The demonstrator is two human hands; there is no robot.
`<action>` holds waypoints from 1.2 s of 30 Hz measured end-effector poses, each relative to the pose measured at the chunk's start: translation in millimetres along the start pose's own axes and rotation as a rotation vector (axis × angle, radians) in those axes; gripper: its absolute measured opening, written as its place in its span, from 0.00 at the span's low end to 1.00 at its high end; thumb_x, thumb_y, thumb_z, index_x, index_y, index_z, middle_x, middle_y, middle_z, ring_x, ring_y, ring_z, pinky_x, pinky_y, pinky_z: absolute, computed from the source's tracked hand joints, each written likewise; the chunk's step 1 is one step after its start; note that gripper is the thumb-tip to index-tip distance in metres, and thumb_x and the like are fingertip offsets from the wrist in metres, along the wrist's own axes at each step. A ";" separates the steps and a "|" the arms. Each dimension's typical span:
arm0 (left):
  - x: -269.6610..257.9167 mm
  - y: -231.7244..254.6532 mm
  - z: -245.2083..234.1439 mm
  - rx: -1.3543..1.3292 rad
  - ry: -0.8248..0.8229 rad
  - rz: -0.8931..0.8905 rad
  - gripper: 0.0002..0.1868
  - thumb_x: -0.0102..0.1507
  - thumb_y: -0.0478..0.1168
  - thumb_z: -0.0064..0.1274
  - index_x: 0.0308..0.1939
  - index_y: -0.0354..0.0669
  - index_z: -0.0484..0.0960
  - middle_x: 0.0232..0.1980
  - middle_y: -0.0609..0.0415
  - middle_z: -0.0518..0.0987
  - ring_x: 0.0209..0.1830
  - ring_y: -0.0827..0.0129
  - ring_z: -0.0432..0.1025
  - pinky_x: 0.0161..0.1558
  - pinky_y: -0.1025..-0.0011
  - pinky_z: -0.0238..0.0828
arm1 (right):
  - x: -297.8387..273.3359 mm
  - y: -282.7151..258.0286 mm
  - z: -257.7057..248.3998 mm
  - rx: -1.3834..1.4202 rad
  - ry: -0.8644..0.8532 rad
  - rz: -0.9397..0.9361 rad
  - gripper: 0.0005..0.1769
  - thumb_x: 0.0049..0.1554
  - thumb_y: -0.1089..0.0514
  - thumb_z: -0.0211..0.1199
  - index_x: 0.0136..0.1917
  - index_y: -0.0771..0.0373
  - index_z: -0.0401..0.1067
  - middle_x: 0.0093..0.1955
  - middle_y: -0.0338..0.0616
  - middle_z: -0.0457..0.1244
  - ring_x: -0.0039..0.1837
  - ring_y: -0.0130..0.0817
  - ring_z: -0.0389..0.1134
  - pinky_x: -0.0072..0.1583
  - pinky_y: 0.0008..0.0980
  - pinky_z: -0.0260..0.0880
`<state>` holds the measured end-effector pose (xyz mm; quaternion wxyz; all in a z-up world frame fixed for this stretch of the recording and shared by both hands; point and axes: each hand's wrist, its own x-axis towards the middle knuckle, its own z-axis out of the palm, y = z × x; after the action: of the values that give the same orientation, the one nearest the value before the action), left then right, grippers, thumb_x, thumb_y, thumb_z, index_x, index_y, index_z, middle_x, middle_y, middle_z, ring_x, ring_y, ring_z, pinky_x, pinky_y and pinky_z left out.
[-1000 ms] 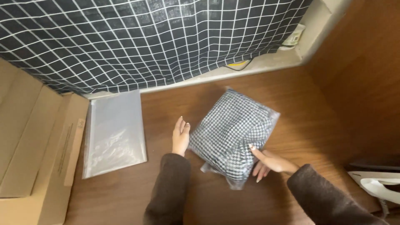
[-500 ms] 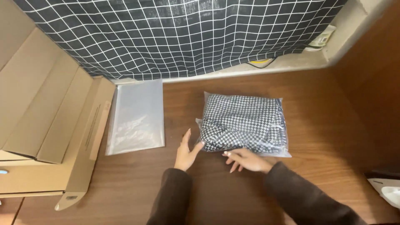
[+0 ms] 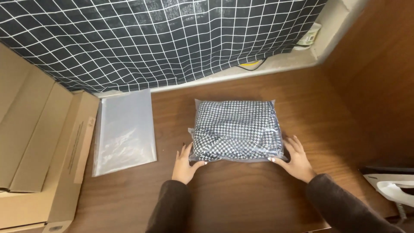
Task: Unboxing a checkered jacket from a plastic sleeve, unfolding and smoothing it on a table, and then hanging it on a clothes rack.
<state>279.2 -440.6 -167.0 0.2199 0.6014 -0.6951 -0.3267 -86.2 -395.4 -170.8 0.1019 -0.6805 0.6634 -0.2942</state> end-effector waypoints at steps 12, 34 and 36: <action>28.2 -5.9 -2.0 0.009 0.101 -0.017 0.40 0.50 0.56 0.56 0.61 0.46 0.59 0.60 0.42 0.64 0.65 0.52 0.51 0.67 0.59 0.38 | 66.6 16.6 26.6 0.021 -0.170 -0.053 0.23 0.45 0.44 0.61 0.45 0.64 0.72 0.65 0.58 0.52 0.72 0.58 0.41 0.64 0.63 0.44; 112.0 -63.7 -19.3 0.142 0.137 0.032 0.31 0.51 0.58 0.53 0.58 0.63 0.67 0.63 0.61 0.63 0.66 0.51 0.47 0.63 0.48 0.40 | 151.2 15.9 38.5 0.061 -0.328 0.001 0.26 0.42 0.41 0.64 0.51 0.55 0.71 0.67 0.54 0.50 0.73 0.52 0.38 0.67 0.57 0.42; 112.2 -54.1 -22.3 0.174 0.155 0.069 0.38 0.51 0.53 0.53 0.64 0.63 0.56 0.64 0.57 0.60 0.66 0.51 0.48 0.63 0.48 0.41 | 152.1 8.7 38.4 0.037 -0.289 -0.090 0.20 0.48 0.46 0.60 0.50 0.58 0.71 0.66 0.50 0.52 0.73 0.49 0.40 0.66 0.58 0.43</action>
<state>312.0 -558.3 -200.3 0.2310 0.6173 -0.7222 -0.2099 -81.1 -552.4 -166.1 0.1954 -0.7429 0.6050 -0.2094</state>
